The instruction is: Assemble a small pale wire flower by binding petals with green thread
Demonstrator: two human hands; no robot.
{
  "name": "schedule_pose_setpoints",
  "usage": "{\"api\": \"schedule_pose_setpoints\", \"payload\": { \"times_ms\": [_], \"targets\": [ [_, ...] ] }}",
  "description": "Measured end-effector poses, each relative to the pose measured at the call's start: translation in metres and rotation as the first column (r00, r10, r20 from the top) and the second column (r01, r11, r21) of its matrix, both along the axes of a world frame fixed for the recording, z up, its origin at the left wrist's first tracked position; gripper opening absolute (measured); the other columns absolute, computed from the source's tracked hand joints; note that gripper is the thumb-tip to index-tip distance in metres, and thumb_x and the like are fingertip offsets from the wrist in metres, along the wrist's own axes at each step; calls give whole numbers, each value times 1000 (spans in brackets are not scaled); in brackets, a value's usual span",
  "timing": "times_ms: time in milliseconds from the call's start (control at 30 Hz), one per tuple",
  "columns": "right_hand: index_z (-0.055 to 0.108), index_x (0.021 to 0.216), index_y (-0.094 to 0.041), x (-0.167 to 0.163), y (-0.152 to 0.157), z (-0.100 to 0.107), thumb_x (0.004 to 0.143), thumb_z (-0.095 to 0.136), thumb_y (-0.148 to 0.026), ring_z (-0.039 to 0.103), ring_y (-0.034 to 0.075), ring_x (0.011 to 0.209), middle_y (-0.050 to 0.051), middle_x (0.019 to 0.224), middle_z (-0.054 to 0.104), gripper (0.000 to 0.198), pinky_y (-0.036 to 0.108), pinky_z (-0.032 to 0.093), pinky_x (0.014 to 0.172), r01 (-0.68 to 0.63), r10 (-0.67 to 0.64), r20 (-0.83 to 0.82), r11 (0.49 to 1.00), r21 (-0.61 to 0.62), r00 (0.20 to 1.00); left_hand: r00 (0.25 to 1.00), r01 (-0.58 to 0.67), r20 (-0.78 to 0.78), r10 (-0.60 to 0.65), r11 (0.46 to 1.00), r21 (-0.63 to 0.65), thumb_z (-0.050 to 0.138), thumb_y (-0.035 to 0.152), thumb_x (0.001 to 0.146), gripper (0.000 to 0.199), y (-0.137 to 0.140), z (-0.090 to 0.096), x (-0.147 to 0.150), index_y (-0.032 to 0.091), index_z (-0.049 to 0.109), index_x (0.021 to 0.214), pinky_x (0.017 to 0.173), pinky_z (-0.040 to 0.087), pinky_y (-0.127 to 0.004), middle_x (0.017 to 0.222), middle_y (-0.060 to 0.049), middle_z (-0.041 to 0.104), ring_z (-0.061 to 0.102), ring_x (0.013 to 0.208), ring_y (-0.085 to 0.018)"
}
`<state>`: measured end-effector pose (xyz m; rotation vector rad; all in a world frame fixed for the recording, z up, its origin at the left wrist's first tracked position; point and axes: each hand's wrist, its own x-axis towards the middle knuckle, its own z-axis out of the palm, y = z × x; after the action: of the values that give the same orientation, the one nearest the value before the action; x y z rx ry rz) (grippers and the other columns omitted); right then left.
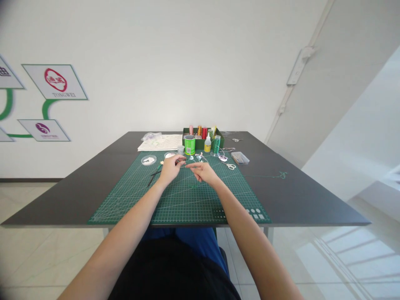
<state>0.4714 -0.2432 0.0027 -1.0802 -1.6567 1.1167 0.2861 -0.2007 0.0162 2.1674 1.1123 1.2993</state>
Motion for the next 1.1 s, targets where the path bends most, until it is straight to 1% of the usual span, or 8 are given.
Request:
{"api": "schedule_pose_setpoints", "payload": {
  "times_ms": [100, 200, 333, 500, 700, 800, 933, 1100],
  "targets": [
    [73, 117, -10, 2, -3, 4, 84, 64, -41, 42, 8, 36, -8, 43, 49, 46, 21, 34, 40, -5, 2, 82, 999, 36, 997, 999, -2, -49, 3, 1000, 26, 65, 6, 84, 19, 2, -3, 0, 20, 75, 92, 83, 54, -34, 91, -6, 78, 72, 86, -22],
    [74, 116, -11, 4, -7, 10, 86, 62, -40, 40, 8, 37, -8, 42, 47, 44, 21, 34, 42, -5, -2, 99, 997, 71, 995, 994, 5, -106, 0, 999, 52, 65, 8, 85, 17, 3, -6, -1, 20, 74, 93, 83, 53, -34, 92, -6, 78, 72, 86, -22],
    [74, 114, -10, 9, -10, 14, 87, 62, -42, 37, 7, 37, -8, 43, 45, 44, 22, 32, 43, -30, 22, 78, 995, 94, 997, 990, 6, -143, 4, 998, 68, 65, 8, 86, 17, 3, -6, -2, 20, 74, 94, 83, 52, -34, 94, -7, 78, 72, 88, -23],
    [74, 109, -10, 17, -10, 16, 88, 64, -45, 35, 7, 37, -9, 43, 43, 42, 22, 26, 43, -114, 112, 26, 989, 90, 993, 979, 26, -204, -12, 998, 64, 66, 11, 86, 17, 2, -7, -2, 21, 76, 96, 83, 52, -34, 96, -7, 78, 72, 89, -23],
    [73, 101, -12, 25, -9, 16, 87, 66, -48, 32, 7, 38, -9, 43, 42, 39, 22, 22, 43, -137, 143, -47, 985, 102, 989, 957, 97, -274, -91, 995, 10, 66, 10, 85, 18, -4, -2, -1, 21, 78, 93, 79, 51, -31, 90, -5, 79, 71, 82, -20],
    [72, 100, -13, 28, -6, 15, 88, 66, -47, 31, 7, 38, -9, 44, 41, 37, 23, 21, 43, -100, 113, -100, 986, 131, 989, 948, 130, -289, -131, 991, -25, 65, 8, 85, 19, -7, 0, 1, 21, 78, 91, 78, 51, -30, 88, -4, 79, 70, 78, -19],
    [72, 102, -13, 30, -4, 14, 87, 68, -48, 29, 7, 39, -9, 44, 40, 38, 24, 21, 43, 6, 26, -171, 983, 182, 985, 939, 165, -296, -175, 985, -58, 67, 10, 85, 17, -6, -1, 2, 21, 78, 90, 81, 52, -31, 91, -4, 79, 71, 79, -19],
    [73, 106, -14, 28, -6, 18, 85, 69, -51, 29, 8, 40, -8, 45, 39, 43, 24, 20, 43, 86, -48, -177, 973, 215, 983, 930, 202, -296, -216, 976, -78, 70, 13, 84, 12, -2, -7, 3, 21, 78, 88, 81, 52, -31, 88, -4, 79, 71, 80, -19]
  ]
}}
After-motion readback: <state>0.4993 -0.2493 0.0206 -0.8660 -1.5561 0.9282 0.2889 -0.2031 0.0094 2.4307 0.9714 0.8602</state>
